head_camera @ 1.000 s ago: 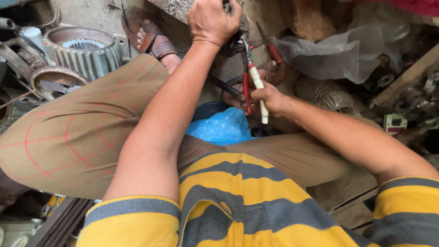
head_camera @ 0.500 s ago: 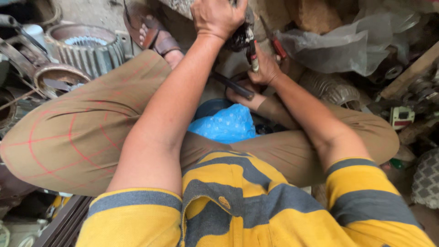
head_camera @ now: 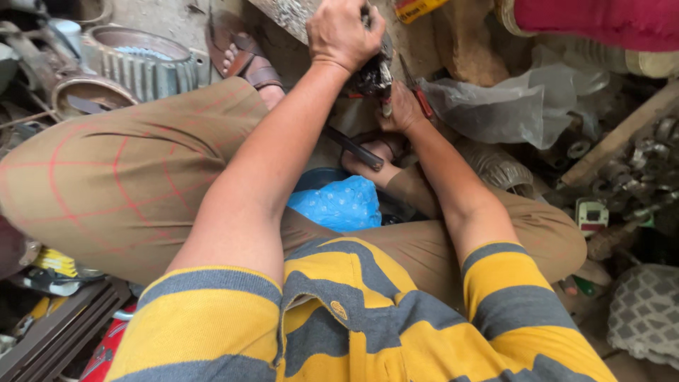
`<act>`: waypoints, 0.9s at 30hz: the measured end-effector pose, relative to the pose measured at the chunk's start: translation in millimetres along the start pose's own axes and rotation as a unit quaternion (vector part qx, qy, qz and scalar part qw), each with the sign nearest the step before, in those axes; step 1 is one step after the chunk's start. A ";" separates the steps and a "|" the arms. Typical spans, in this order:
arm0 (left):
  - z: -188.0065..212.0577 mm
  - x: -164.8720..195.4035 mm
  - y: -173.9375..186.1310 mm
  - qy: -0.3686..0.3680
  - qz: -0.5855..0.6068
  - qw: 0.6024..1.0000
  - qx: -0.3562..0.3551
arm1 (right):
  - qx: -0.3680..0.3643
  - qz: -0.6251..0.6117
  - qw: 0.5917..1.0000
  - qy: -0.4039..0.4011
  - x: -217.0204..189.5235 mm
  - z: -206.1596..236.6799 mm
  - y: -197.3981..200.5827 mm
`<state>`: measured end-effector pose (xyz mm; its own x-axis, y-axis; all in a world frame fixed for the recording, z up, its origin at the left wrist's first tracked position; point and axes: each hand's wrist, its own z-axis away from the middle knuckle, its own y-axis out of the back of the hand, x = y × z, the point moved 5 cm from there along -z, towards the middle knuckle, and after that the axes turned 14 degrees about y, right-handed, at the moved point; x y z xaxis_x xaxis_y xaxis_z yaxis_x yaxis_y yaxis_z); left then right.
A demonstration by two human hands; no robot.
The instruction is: The person sits on the floor and uses pliers to repeatedly scrape and pry at the inner surface of a cylindrical metal part. They occasionally pause to inspect the part and adjust their grip, continuing the scraping motion throughout the clip.
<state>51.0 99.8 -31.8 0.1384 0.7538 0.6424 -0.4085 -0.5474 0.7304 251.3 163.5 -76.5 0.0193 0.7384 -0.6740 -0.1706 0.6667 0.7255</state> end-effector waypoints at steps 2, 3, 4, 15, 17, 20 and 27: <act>0.9 4.9 6.0 -0.045 0.029 0.998 0.033 | 0.000 -0.021 1.000 -0.016 3.3 -1.8 -1.2; 0.9 6.3 7.3 -0.050 0.029 0.998 0.038 | -0.001 -0.027 0.999 -0.031 6.0 1.9 -0.9; 1.2 6.4 8.8 -0.054 0.026 0.997 0.041 | -0.042 -0.063 0.993 -0.087 9.2 10.7 -5.5; 1.8 -3.2 -14.1 0.038 -0.090 0.992 -0.078 | -0.205 -0.656 0.670 -0.280 -35.9 123.7 4.5; 5.6 7.4 6.0 -0.068 0.013 0.997 0.045 | -0.248 -0.615 0.698 -0.272 -8.3 127.4 5.6; 6.2 9.1 13.3 -0.078 0.014 0.996 0.042 | -0.298 -0.585 0.696 -0.290 26.7 139.3 17.7; 6.1 10.7 16.4 -0.062 0.008 0.998 0.025 | -0.353 -0.530 0.746 -0.196 45.4 113.7 45.9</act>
<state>51.3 96.7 -11.6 0.2441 0.6956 0.6757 -0.3663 -0.5790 0.7284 356.3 239.1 -58.0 0.7745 -0.1009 -0.6245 -0.3280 0.7801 -0.5328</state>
